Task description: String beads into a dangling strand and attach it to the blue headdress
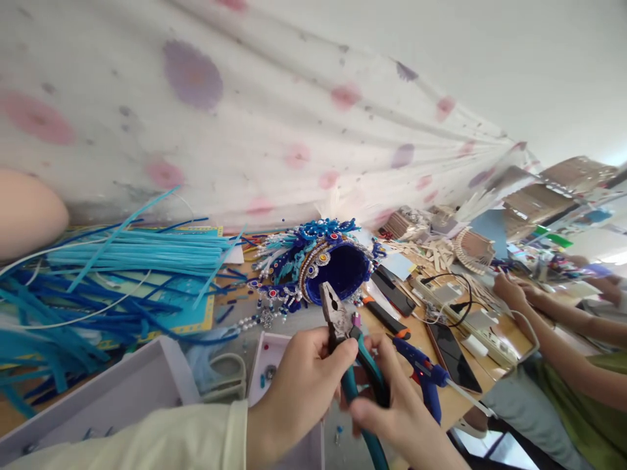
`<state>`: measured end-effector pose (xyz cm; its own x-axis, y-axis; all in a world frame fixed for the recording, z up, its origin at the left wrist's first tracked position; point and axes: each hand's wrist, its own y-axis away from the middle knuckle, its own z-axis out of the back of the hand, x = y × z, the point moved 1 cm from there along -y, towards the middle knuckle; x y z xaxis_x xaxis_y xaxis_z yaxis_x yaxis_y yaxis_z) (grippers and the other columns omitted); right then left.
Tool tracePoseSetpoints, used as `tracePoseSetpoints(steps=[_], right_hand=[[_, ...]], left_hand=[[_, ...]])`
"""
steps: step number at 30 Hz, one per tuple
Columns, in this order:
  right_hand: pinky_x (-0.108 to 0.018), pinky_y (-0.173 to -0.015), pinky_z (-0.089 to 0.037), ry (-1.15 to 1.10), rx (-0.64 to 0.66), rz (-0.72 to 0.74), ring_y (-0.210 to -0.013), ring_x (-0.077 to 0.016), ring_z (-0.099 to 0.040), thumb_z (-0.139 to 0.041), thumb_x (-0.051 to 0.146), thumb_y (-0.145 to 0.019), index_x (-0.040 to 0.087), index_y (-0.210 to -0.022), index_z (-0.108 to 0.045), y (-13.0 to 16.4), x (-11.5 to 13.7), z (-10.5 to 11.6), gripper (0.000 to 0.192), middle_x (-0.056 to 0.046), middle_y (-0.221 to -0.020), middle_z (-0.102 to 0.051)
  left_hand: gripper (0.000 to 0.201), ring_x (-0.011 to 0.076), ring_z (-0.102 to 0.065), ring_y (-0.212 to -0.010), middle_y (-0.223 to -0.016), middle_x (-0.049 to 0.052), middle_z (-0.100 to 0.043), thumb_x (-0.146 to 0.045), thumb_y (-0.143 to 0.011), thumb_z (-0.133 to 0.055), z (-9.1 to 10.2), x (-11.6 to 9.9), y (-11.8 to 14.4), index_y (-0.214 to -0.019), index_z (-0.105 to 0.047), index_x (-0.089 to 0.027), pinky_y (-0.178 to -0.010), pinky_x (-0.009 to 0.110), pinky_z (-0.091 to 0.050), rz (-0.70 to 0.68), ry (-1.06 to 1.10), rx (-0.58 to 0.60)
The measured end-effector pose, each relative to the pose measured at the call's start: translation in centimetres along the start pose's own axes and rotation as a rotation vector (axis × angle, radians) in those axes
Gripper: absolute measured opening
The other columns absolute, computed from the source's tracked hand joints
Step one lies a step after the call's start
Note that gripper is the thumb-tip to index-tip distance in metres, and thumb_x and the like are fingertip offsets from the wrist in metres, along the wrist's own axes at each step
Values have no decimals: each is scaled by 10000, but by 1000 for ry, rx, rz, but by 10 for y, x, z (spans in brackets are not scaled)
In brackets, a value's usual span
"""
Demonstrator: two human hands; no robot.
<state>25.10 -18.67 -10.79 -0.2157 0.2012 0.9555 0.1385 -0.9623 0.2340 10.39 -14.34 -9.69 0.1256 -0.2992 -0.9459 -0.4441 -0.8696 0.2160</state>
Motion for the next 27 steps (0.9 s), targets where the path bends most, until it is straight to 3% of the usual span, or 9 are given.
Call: tracePoseSetpoints(steps=[3,7,9,12,13,16,18,22,27], right_hand=[[-308,-683,-556,553,-291,244,-776,-195,-655,-723,253,-706,248,-1123,-388,1,-4,-1,535,-20,-914,-623],[-321,-621,-543,968,-402,489,-763,-233,-662,-550,224,-840,234,-1013,-437,-7,-16,5,207,-60,-883,-614],[-333,-639,-547,1026,-403,564,-808,-249,-665,-483,193,-871,232,-1000,-473,-10,-26,14,135,-86,-931,-627],[-405,-797,-557,1015,-396,607,-1048,-299,-637,-447,213,-904,201,-1269,-411,-12,-39,31,367,-152,-1163,-621],[-418,-839,-548,1024,-358,582,-1113,-306,-607,-447,204,-900,199,-1293,-401,-13,-41,35,396,-161,-1221,-596],[-400,-851,-535,1113,-183,456,-1094,-284,-586,-459,105,-825,207,-1116,-519,-21,-41,39,314,-139,-1203,-565],[-439,-847,-519,1196,-165,417,-1057,-304,-572,-477,65,-765,192,-1021,-561,-30,-39,36,298,-150,-1154,-553],[-609,-915,-411,1304,-228,441,-1100,-387,-492,-512,43,-699,159,-1002,-607,-50,-38,25,338,-198,-1153,-517],[-621,-998,-331,1371,-237,465,-1106,-356,-472,-545,38,-686,192,-1008,-612,-66,-39,17,363,-164,-1173,-502]], left_hand=[[310,81,-390,-353,-433,-72,-430,-379,-867,-513,-1,6,-7,-618,-484,-197,-394,209,-301,-40,-105,-73],[317,131,-540,-531,-551,-15,-552,-404,-873,-506,-4,6,-15,-646,-528,-183,-492,224,-365,-124,-225,-93],[274,151,-580,-591,-604,5,-608,-385,-841,-548,1,-1,-16,-668,-570,-173,-511,228,-373,-128,-318,36],[190,156,-592,-595,-598,9,-650,-296,-761,-626,28,-17,-12,-630,-648,-160,-514,236,-343,-122,-637,302],[162,155,-602,-609,-601,7,-667,-246,-753,-612,42,-23,-12,-631,-678,-163,-537,236,-350,-123,-724,299],[188,167,-634,-656,-703,20,-725,-225,-784,-559,86,-35,-14,-758,-739,-175,-584,246,-381,-130,-880,-23],[204,178,-641,-676,-742,30,-734,-274,-797,-563,108,-37,-17,-806,-743,-177,-605,256,-403,-155,-887,-169],[231,172,-628,-656,-718,22,-719,-341,-812,-564,126,-32,-18,-805,-732,-183,-593,257,-414,-179,-803,-184],[208,161,-613,-635,-687,14,-689,-319,-841,-575,122,-35,-19,-845,-731,-181,-579,251,-411,-244,-793,-215]])
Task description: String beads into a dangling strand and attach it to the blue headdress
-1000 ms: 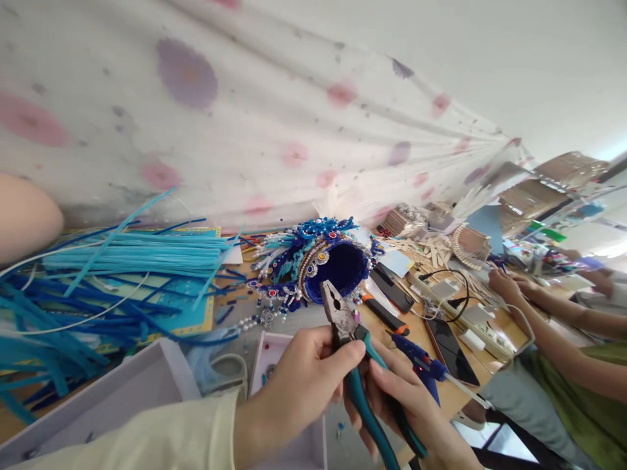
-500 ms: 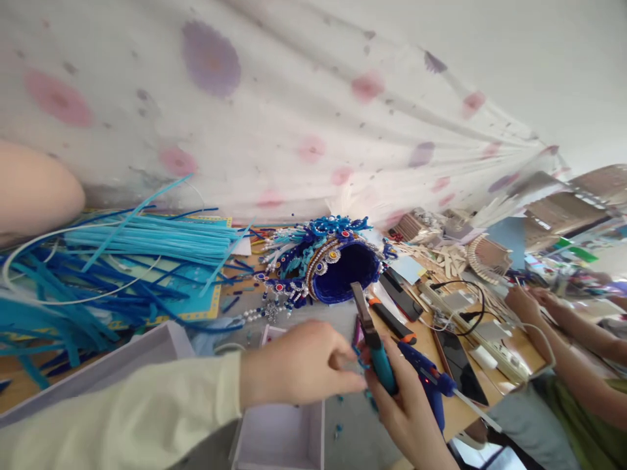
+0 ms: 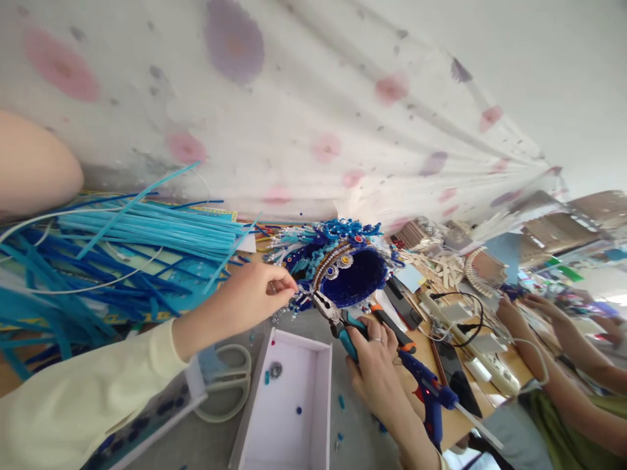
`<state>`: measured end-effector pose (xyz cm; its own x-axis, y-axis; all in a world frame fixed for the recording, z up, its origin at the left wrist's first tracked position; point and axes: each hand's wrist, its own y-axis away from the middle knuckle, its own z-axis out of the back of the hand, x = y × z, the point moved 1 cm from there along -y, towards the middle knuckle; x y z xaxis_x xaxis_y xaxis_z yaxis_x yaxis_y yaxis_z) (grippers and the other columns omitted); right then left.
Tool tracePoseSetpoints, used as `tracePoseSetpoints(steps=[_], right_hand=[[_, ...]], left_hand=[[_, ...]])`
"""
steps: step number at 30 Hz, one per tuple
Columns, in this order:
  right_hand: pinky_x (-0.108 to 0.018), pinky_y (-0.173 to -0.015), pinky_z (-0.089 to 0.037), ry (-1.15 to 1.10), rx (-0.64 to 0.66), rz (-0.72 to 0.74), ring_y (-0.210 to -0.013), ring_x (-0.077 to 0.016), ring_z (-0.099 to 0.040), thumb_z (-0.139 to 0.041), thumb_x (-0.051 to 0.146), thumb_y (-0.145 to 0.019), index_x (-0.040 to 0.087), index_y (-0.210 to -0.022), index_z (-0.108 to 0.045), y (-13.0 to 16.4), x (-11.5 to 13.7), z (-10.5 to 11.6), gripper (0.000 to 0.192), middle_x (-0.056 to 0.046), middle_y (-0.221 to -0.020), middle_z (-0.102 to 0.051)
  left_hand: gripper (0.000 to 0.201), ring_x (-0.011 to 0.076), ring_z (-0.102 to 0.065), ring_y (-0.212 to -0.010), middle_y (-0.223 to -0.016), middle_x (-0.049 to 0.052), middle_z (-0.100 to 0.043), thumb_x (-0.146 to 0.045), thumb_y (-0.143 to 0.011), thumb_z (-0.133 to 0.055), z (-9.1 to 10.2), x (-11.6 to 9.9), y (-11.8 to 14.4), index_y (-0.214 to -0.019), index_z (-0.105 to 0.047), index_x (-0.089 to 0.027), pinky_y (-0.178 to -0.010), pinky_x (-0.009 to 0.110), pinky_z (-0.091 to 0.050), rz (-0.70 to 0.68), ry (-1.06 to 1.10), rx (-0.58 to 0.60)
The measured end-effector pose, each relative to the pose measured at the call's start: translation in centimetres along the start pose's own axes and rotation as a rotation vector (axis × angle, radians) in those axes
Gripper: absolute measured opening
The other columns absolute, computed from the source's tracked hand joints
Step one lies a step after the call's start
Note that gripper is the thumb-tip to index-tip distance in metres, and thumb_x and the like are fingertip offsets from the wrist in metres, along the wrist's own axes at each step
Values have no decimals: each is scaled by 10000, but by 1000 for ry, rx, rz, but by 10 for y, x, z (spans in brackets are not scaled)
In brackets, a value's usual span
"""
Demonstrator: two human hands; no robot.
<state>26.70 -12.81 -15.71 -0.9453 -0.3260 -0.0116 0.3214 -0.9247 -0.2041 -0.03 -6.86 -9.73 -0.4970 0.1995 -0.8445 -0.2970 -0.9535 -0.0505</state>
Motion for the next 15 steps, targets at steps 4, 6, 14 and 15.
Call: tracePoseSetpoints(steps=[4,6,14,15], right_hand=[[-634,-1018,-305,26,6,17,-1148,-360,-454,-534,29,-691,194,-1026,-601,-4,2,0,379,-172,-1188,-487],[-646,-1032,-281,31,13,28,-1163,-356,-447,-528,24,-688,199,-1035,-596,-4,3,1,394,-170,-1193,-486],[-626,-1067,-231,36,42,46,-1159,-331,-450,-537,12,-678,221,-1033,-615,-13,10,0,420,-156,-1203,-510],[-621,-1066,-234,35,38,45,-1146,-328,-449,-547,23,-686,223,-1037,-619,-15,11,-2,411,-156,-1204,-509]], left_hand=[[168,191,-635,-805,-894,35,-685,-256,-851,-631,-6,-11,-16,-979,-731,-211,-708,284,-441,-285,-250,-8],[179,222,-630,-908,-983,52,-654,-229,-850,-647,-12,-13,-27,-1006,-734,-229,-759,308,-447,-416,-410,63],[125,224,-624,-908,-904,54,-637,-169,-833,-637,-26,-10,-51,-814,-752,-213,-767,303,-452,-485,-514,203],[133,223,-627,-906,-897,53,-643,-162,-833,-628,-25,-11,-53,-806,-749,-209,-765,301,-451,-483,-513,206]])
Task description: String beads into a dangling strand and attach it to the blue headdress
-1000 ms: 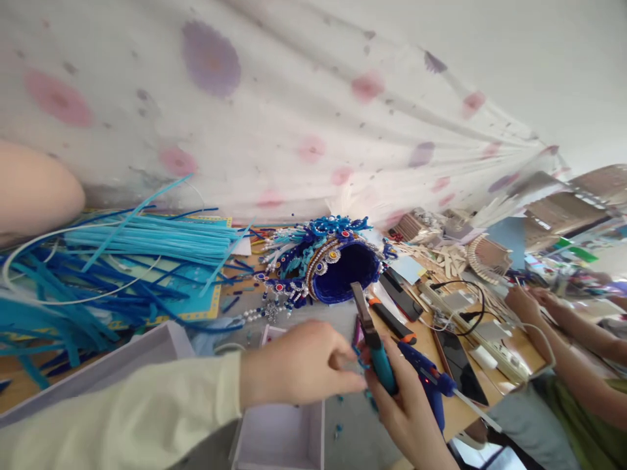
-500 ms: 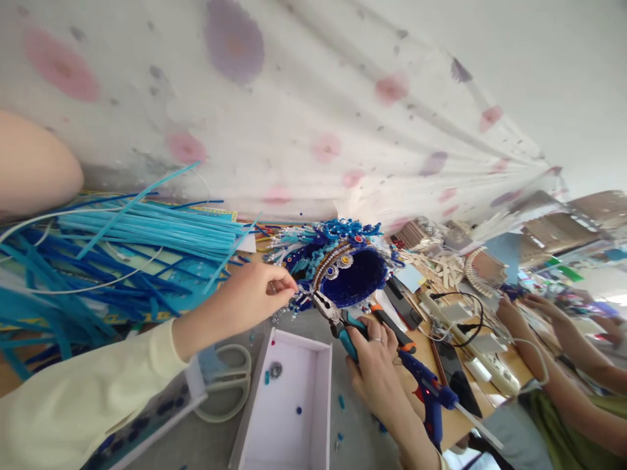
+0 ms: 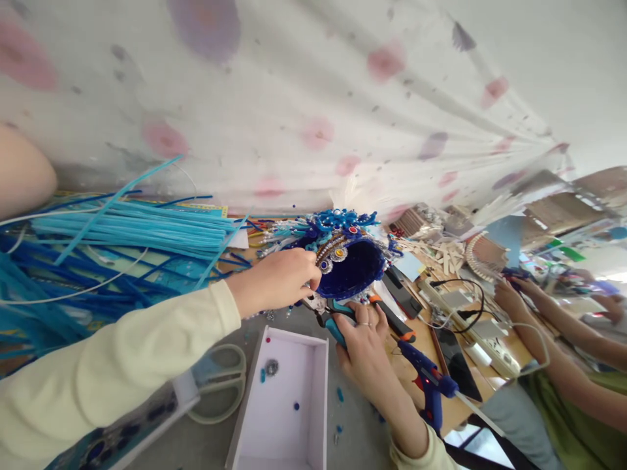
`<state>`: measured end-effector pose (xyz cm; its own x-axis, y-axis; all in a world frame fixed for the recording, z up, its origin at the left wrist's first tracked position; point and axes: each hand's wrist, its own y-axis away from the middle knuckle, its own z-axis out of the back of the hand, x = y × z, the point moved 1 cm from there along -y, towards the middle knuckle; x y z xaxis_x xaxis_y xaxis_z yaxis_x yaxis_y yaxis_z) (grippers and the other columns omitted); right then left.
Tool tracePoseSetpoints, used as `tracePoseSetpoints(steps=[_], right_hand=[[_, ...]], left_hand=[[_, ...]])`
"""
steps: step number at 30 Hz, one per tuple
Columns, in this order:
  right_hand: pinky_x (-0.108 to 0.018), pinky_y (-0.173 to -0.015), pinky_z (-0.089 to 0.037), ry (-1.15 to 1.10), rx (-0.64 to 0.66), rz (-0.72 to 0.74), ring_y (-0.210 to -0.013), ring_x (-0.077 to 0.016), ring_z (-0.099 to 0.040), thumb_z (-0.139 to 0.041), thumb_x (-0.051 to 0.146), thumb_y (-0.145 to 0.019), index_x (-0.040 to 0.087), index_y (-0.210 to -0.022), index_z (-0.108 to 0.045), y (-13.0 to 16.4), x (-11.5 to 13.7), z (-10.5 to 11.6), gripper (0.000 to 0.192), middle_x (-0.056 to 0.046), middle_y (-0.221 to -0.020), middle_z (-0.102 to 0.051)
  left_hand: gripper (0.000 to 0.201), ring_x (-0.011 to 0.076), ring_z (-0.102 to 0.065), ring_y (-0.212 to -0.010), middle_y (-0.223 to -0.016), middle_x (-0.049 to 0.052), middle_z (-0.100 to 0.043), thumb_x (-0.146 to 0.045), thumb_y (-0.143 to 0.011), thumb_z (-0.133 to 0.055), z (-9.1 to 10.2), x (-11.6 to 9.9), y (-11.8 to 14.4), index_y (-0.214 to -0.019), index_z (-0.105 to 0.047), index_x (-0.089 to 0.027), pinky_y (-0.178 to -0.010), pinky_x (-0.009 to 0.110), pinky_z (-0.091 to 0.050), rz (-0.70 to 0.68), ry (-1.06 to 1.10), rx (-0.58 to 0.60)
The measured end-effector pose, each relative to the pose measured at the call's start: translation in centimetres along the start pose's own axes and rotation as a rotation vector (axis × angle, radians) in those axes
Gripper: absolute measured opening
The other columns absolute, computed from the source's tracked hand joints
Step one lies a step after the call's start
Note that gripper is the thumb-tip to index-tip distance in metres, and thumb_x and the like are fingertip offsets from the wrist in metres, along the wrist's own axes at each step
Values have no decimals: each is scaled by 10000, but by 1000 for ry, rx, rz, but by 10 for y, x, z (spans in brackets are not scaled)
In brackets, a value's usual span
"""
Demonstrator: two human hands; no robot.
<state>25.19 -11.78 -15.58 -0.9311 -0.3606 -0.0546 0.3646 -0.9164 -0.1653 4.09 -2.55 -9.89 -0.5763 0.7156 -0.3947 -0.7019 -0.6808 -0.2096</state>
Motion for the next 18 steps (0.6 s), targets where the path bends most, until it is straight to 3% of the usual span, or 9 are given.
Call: tracePoseSetpoints(steps=[10,18], right_hand=[[-609,-1056,-263,-20,-43,0,-1092,-328,-444,-573,59,-729,214,-1021,-652,-7,1,-6,340,-169,-1183,-503],[-608,-1062,-246,-29,-80,-4,-1079,-321,-452,-597,68,-696,223,-997,-643,-9,-1,-12,342,-158,-1184,-519]], left_hand=[[200,172,-620,-792,-850,32,-694,-235,-903,-547,26,13,12,-855,-731,-177,-729,280,-415,102,78,-118],[218,179,-619,-789,-859,29,-715,-295,-894,-539,20,15,25,-836,-726,-199,-733,295,-423,177,165,-101]])
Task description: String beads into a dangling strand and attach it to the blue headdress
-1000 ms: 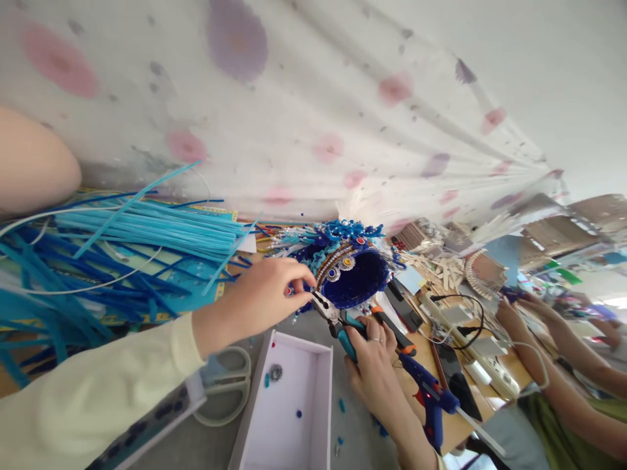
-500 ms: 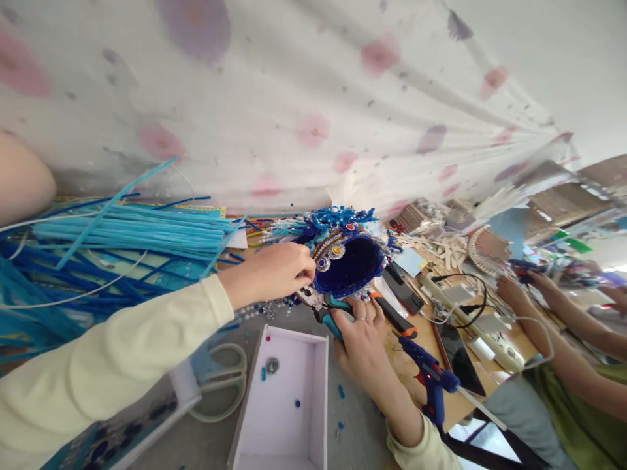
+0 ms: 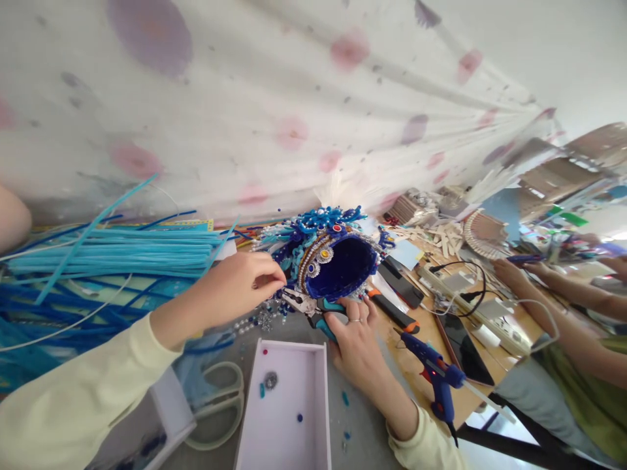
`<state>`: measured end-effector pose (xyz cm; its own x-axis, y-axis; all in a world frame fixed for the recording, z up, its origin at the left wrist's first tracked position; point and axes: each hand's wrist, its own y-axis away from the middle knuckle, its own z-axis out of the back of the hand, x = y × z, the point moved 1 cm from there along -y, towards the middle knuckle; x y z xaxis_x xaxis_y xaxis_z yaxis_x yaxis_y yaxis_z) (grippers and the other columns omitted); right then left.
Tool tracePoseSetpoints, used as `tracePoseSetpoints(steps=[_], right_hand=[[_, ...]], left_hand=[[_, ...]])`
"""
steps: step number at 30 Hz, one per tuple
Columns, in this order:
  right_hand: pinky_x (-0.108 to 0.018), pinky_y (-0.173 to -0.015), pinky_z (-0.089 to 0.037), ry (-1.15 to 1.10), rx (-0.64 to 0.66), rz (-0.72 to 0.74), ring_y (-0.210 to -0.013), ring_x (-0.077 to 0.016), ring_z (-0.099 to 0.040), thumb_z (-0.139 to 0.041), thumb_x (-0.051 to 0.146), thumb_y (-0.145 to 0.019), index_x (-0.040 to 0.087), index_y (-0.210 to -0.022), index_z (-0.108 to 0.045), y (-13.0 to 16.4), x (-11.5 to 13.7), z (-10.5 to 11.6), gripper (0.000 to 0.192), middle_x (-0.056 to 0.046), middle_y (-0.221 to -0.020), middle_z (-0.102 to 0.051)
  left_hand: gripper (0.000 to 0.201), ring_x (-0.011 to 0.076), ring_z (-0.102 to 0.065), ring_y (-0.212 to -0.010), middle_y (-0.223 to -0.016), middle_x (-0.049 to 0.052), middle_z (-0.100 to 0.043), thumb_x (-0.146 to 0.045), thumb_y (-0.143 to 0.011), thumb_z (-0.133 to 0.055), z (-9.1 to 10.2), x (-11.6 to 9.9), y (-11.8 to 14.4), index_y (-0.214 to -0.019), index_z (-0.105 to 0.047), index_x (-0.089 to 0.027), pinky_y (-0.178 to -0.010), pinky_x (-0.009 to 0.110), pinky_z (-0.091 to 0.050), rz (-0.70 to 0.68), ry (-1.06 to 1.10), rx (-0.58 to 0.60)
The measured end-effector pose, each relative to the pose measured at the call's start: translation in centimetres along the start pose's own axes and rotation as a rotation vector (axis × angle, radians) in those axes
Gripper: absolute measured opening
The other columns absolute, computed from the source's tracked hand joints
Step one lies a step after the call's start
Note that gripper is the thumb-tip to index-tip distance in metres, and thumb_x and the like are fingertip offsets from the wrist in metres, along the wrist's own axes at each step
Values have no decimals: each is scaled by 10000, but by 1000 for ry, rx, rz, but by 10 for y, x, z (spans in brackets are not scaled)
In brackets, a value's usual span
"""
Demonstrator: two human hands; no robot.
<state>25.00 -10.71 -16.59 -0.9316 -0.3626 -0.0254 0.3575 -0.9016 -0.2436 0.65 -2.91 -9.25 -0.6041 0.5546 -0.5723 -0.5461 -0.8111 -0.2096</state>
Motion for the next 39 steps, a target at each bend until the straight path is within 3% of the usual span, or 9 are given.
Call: tracePoseSetpoints(steps=[5,11,14,17,20,25,31,35,39], right_hand=[[-562,-1039,-276,-19,-3,1,-1062,-308,-467,-590,56,-690,215,-937,-631,-1,0,-5,297,-145,-1168,-529],[-395,-795,-417,-58,27,24,-919,-278,-487,-572,56,-704,204,-918,-591,-4,1,-6,262,-128,-1107,-554],[-379,-771,-427,-87,29,21,-906,-274,-503,-551,34,-693,200,-896,-550,-6,1,-7,262,-125,-1060,-573],[-365,-744,-440,-123,23,-1,-862,-265,-529,-546,44,-703,204,-864,-508,-7,0,-9,231,-107,-952,-595],[-346,-719,-457,-152,20,-39,-854,-261,-571,-564,72,-709,181,-923,-497,-8,-1,-13,249,-109,-902,-614],[-364,-771,-479,-160,26,-103,-958,-284,-622,-584,136,-724,117,-1214,-426,-9,-1,-13,515,-167,-1053,-655],[-325,-660,-438,-118,90,-127,-775,-251,-632,-573,208,-783,162,-943,-543,-14,1,-8,168,-104,-860,-672],[-310,-646,-448,-88,124,-137,-726,-200,-615,-582,263,-851,142,-957,-557,-16,-1,-8,163,-61,-835,-653],[-322,-684,-497,-65,174,-140,-736,-167,-613,-612,345,-894,144,-989,-583,-21,-2,-10,224,-26,-858,-639]], left_hand=[[218,171,-626,-782,-870,16,-724,-323,-903,-540,-4,3,4,-866,-725,-214,-715,284,-431,23,29,18],[201,176,-631,-791,-918,26,-713,-346,-896,-560,-4,-1,8,-951,-708,-221,-715,276,-467,45,37,-19],[358,230,-627,-959,-1070,73,-679,-367,-827,-667,-6,-1,8,-1138,-648,-189,-845,334,-491,-25,-32,-65],[501,295,-577,-1088,-1159,115,-639,-377,-774,-741,-10,2,6,-1208,-620,-158,-949,434,-463,-95,-164,-29],[477,307,-568,-1078,-1126,125,-634,-345,-769,-761,-16,5,3,-1184,-651,-137,-949,462,-463,-108,-250,36],[405,308,-551,-1089,-1112,120,-633,-290,-776,-764,-27,5,1,-1147,-684,-146,-967,471,-441,-89,-270,73],[373,289,-554,-1069,-1078,106,-640,-310,-771,-771,-34,9,0,-1099,-689,-152,-941,442,-447,-83,-167,53],[537,298,-533,-1094,-1122,108,-623,-409,-714,-814,-36,8,1,-1160,-660,-153,-946,453,-423,-88,-174,-13],[534,303,-528,-1064,-1092,82,-645,-494,-690,-810,-40,-4,0,-1102,-689,-177,-911,465,-384,-198,-316,-33]])
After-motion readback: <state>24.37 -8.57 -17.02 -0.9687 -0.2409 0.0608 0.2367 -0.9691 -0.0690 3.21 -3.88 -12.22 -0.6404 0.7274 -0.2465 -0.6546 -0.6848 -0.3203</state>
